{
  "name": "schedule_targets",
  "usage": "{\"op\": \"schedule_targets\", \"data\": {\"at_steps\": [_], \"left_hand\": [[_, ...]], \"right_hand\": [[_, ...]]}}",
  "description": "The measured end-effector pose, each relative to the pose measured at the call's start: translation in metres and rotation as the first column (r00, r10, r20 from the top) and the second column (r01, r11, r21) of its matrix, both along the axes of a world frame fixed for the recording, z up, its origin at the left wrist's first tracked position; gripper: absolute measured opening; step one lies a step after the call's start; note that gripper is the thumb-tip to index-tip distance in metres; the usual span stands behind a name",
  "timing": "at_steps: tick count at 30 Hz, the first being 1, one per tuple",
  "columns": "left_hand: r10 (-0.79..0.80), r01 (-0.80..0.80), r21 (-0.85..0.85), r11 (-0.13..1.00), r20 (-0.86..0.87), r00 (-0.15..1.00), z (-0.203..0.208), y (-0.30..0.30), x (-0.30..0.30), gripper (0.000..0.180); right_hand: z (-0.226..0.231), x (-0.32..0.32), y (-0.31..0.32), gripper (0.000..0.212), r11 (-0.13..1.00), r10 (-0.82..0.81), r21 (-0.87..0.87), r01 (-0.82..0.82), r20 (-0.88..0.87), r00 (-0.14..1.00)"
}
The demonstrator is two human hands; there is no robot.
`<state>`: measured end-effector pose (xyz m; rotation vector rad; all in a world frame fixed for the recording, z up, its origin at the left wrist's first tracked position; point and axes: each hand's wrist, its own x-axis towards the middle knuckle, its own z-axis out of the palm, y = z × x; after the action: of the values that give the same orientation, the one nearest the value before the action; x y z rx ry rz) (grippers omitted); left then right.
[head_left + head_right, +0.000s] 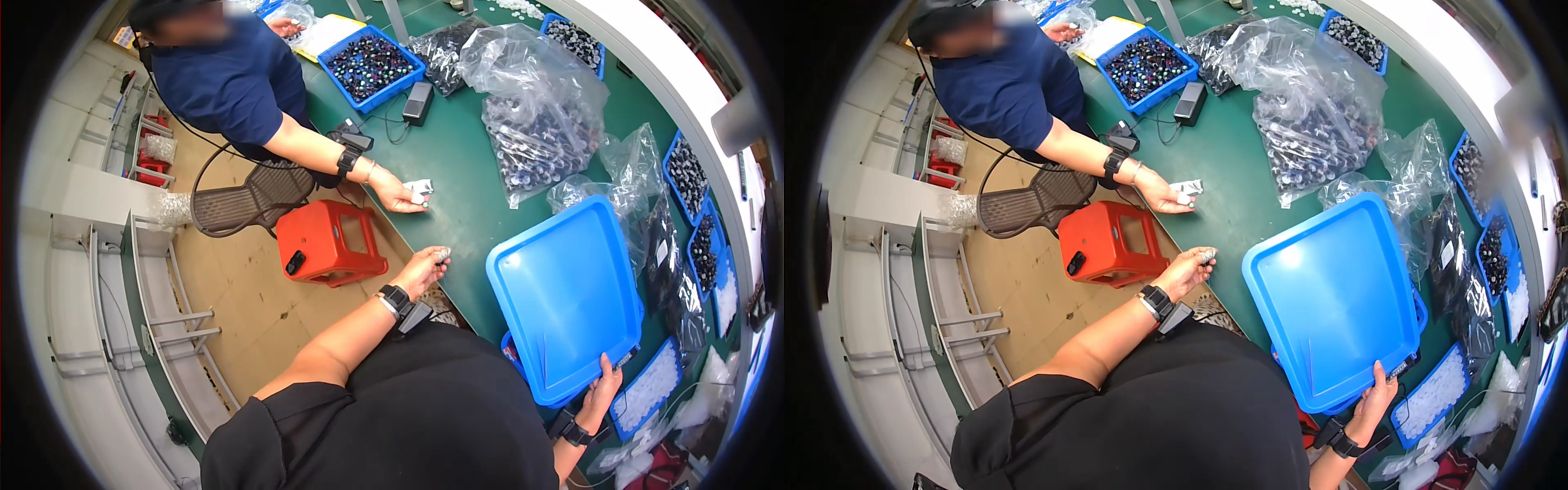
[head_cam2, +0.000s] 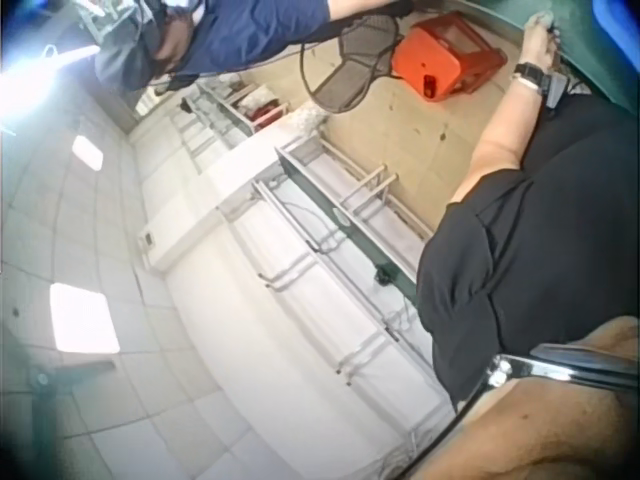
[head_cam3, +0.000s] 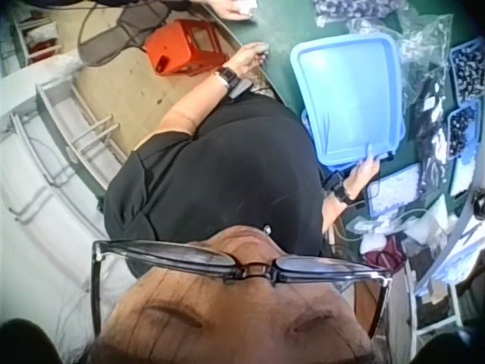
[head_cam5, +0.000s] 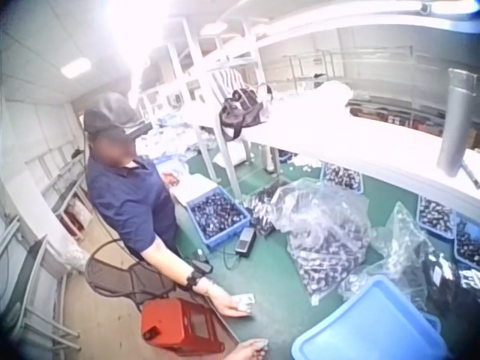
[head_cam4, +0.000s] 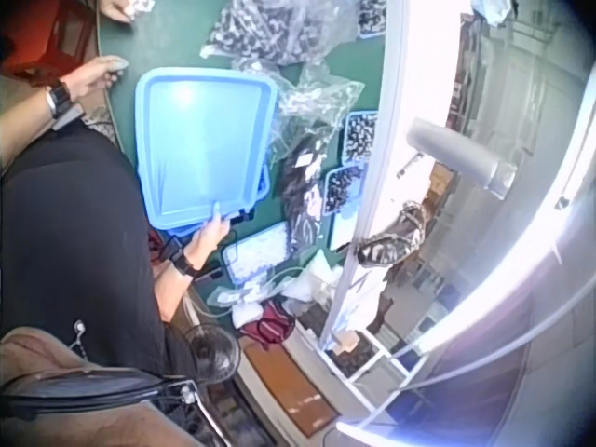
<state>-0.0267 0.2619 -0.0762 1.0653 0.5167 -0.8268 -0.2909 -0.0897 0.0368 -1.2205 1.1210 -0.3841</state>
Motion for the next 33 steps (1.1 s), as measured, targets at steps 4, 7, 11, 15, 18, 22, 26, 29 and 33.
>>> {"op": "schedule_targets", "data": {"at_steps": [4,7,11,15,18,22,26,29,33], "left_hand": [[-0.04,0.039,-0.077,0.996,-0.013,0.999,0.0,0.002,0.001,0.016],[-0.047,0.046,-0.055,0.997,-0.017,0.999,0.0,0.004,0.001,0.019],[0.11,-0.109,-0.021,0.994,0.029,0.994,-0.006,0.009,0.015,0.021],[0.314,-0.309,-0.096,0.946,0.044,0.948,-0.008,0.014,0.035,0.021],[0.15,-0.244,0.26,0.934,0.333,0.931,-0.013,0.02,0.041,0.018],[-0.518,-0.382,0.686,0.619,0.723,0.458,0.016,0.031,0.057,0.022],[-0.847,-0.407,0.807,0.428,0.515,0.13,0.047,0.043,0.098,0.032],[-0.962,-0.323,0.908,0.266,0.273,-0.026,0.052,0.042,0.118,0.032],[-0.984,-0.281,0.945,0.164,0.137,-0.114,0.045,0.041,0.132,0.027]], "right_hand": [[-0.001,0.008,0.008,0.023,1.0,0.009,0.002,-0.009,-0.036,0.999],[-0.012,0.018,0.017,0.02,0.999,-0.014,-0.037,0.012,-0.046,0.999],[-0.022,0.019,0.015,0.024,0.999,0.042,0.026,-0.04,-0.063,0.997],[-0.033,0.024,0.019,0.028,0.999,0.04,0.031,-0.039,-0.065,0.997],[-0.038,0.041,0.039,0.019,0.999,-0.004,-0.048,0.003,-0.023,1.0],[-0.047,0.054,0.063,0.018,0.998,0.061,0.001,-0.061,-0.042,0.997],[-0.059,0.066,0.08,0.025,0.996,0.09,0.008,-0.09,0.019,0.996],[-0.068,0.069,0.08,0.029,0.995,0.095,0.011,-0.095,0.027,0.995],[-0.067,0.07,0.08,0.034,0.991,0.128,0.025,-0.128,0.008,0.992]]}}
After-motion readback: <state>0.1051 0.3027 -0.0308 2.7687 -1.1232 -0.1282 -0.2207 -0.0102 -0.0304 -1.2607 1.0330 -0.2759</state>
